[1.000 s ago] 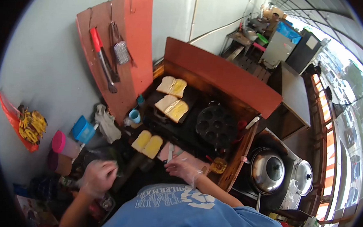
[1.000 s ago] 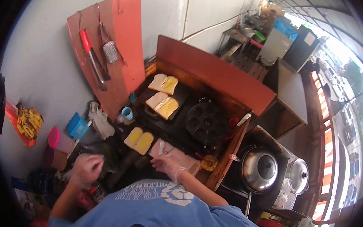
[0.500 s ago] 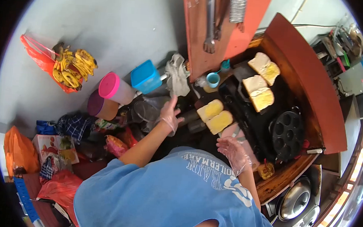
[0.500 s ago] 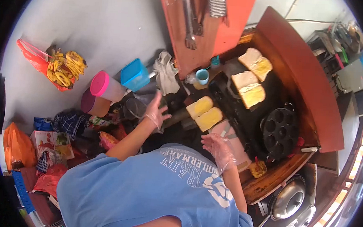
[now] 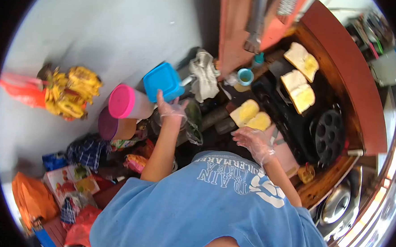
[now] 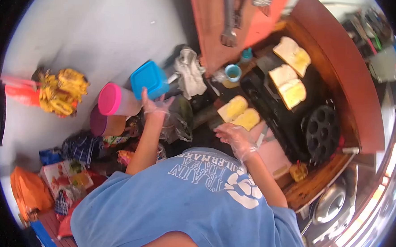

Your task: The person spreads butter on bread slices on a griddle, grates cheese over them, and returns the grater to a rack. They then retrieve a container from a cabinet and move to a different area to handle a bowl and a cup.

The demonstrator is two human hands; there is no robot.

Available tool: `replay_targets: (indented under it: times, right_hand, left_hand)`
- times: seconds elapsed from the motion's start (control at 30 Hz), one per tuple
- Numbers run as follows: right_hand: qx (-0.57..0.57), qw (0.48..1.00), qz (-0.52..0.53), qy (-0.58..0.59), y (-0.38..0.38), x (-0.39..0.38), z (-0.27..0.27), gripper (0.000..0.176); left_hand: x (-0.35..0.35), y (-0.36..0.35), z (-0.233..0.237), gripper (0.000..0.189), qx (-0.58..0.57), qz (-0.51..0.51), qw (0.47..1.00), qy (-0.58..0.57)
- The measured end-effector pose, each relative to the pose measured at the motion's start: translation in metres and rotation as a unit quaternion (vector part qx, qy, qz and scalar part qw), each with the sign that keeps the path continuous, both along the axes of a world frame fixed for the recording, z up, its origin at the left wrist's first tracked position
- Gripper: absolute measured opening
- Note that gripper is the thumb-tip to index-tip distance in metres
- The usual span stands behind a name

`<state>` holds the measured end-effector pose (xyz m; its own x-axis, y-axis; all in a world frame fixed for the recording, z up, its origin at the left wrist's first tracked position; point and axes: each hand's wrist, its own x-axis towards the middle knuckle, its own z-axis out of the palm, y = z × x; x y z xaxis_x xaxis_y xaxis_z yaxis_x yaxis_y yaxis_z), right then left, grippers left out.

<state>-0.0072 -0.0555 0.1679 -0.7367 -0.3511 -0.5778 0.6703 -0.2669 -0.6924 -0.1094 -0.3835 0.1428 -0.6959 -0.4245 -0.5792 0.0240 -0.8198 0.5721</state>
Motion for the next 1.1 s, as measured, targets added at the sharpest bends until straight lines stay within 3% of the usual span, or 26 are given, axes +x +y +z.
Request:
replay_targets:
  times: [0.17, 0.27, 0.33, 0.37, 0.4, 0.43, 0.5, 0.57, 0.63, 0.67, 0.73, 0.83, 0.93, 1.07, 1.1]
  right_hand:
    - [0.06, 0.998, -0.011, 0.021, 0.017, 0.024, 0.003, 0.031]
    - [0.083, 0.993, 0.056, 0.064, 0.043, 0.042, -0.021, 0.038]
    - [0.065, 0.996, -0.005, 0.056, 0.057, 0.062, -0.006, 0.043]
    - [0.048, 0.997, -0.038, 0.054, 0.063, 0.073, -0.002, 0.048]
    - [0.035, 0.996, -0.067, 0.04, 0.072, 0.084, -0.005, 0.063]
    - [0.034, 0.995, -0.081, 0.039, 0.079, 0.096, -0.014, 0.063]
    - [-0.046, 0.972, -0.222, 0.063, 0.09, 0.12, -0.033, 0.075]
    - [-0.107, 0.953, -0.272, 0.075, 0.11, 0.148, -0.026, 0.077]
    - [-0.09, 0.938, -0.335, 0.021, 0.138, 0.18, -0.053, 0.08]
    - [-0.111, 0.91, -0.399, 0.0, 0.145, 0.197, -0.093, 0.079]
    - [-0.072, 0.877, -0.475, 0.024, 0.151, 0.223, -0.114, 0.078]
    - [-0.051, 0.816, -0.575, 0.025, 0.163, 0.252, -0.138, 0.074]
    - [-0.099, 0.728, -0.678, 0.005, 0.171, 0.265, -0.185, 0.066]
    - [-0.107, 0.716, -0.69, 0.019, 0.184, 0.27, -0.223, 0.064]
    - [-0.111, 0.711, -0.694, 0.018, 0.187, 0.272, -0.234, 0.064]
  left_hand:
    - [0.053, 0.009, 0.006, 0.084, -0.08, -0.077, 0.994, -0.008]
    - [0.098, 0.042, 0.027, 0.078, -0.146, -0.173, 0.974, 0.009]
    - [0.119, 0.075, 0.037, 0.067, -0.17, -0.315, 0.933, 0.038]
    - [0.122, 0.089, 0.032, 0.067, -0.17, -0.333, 0.927, 0.036]
    - [0.121, 0.103, 0.024, 0.063, -0.185, -0.449, 0.873, 0.043]
    - [0.12, 0.12, 0.019, 0.059, -0.198, -0.556, 0.806, 0.051]
    - [0.119, 0.174, 0.018, 0.052, -0.227, -0.661, 0.712, 0.059]
    - [0.117, 0.224, -0.002, 0.057, -0.247, -0.753, 0.596, 0.129]
    - [0.124, 0.279, -0.01, 0.07, -0.236, -0.783, 0.556, 0.152]
    - [0.131, 0.302, -0.019, 0.07, -0.233, -0.791, 0.544, 0.154]
    - [0.146, 0.343, -0.041, 0.087, -0.531, -0.644, 0.382, 0.396]
    - [0.186, 0.402, -0.025, 0.103, -0.625, -0.634, -0.002, 0.456]
    - [0.227, 0.435, -0.063, 0.104, -0.638, -0.626, -0.051, 0.446]
    - [0.245, 0.454, -0.093, 0.1, -0.643, -0.618, -0.093, 0.442]
    - [0.247, 0.453, -0.1, 0.097, -0.647, -0.614, -0.079, 0.446]
